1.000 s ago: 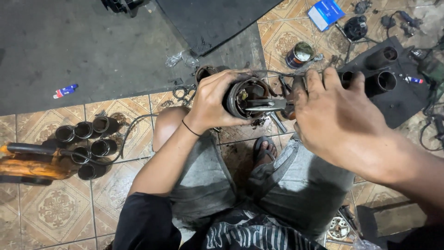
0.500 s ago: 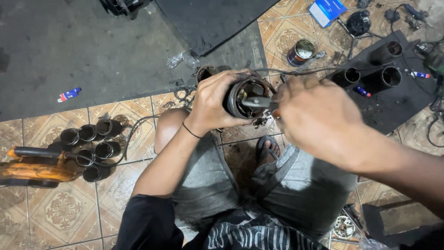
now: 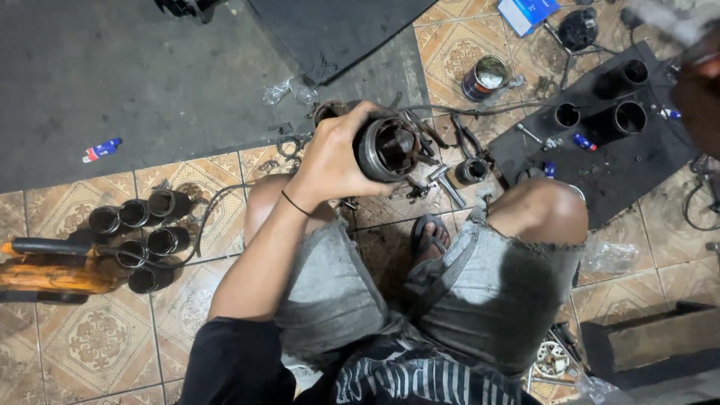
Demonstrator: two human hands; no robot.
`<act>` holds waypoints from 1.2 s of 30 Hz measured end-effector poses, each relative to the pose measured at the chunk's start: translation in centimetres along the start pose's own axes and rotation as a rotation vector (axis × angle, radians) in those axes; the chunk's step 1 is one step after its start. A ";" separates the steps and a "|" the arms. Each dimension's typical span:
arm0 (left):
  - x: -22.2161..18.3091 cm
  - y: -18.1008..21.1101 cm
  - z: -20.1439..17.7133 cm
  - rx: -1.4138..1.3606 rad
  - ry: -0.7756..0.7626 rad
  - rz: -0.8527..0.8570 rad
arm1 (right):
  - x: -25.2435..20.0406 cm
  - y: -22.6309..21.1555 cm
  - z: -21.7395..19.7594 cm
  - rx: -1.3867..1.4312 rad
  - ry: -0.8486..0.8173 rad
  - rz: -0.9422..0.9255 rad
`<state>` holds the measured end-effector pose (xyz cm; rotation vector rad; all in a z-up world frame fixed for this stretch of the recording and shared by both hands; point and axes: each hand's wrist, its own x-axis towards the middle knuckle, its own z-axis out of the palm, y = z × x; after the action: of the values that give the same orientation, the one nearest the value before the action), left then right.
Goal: A person sits on the floor disassembling a cylindrical motor component using pliers, a screwdriver, and a hammer to remove internal parts for inspection.
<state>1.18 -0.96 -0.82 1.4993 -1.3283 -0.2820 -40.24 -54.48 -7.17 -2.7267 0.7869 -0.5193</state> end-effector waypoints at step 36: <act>1.4 -1.4 -0.6 0.236 -0.031 -0.287 | 2.5 -41.0 9.3 0.284 -0.643 -0.149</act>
<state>2.91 -2.03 -1.03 1.8960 -1.1999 -0.3410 -15.55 -20.90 -1.14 -2.4568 0.3145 0.2125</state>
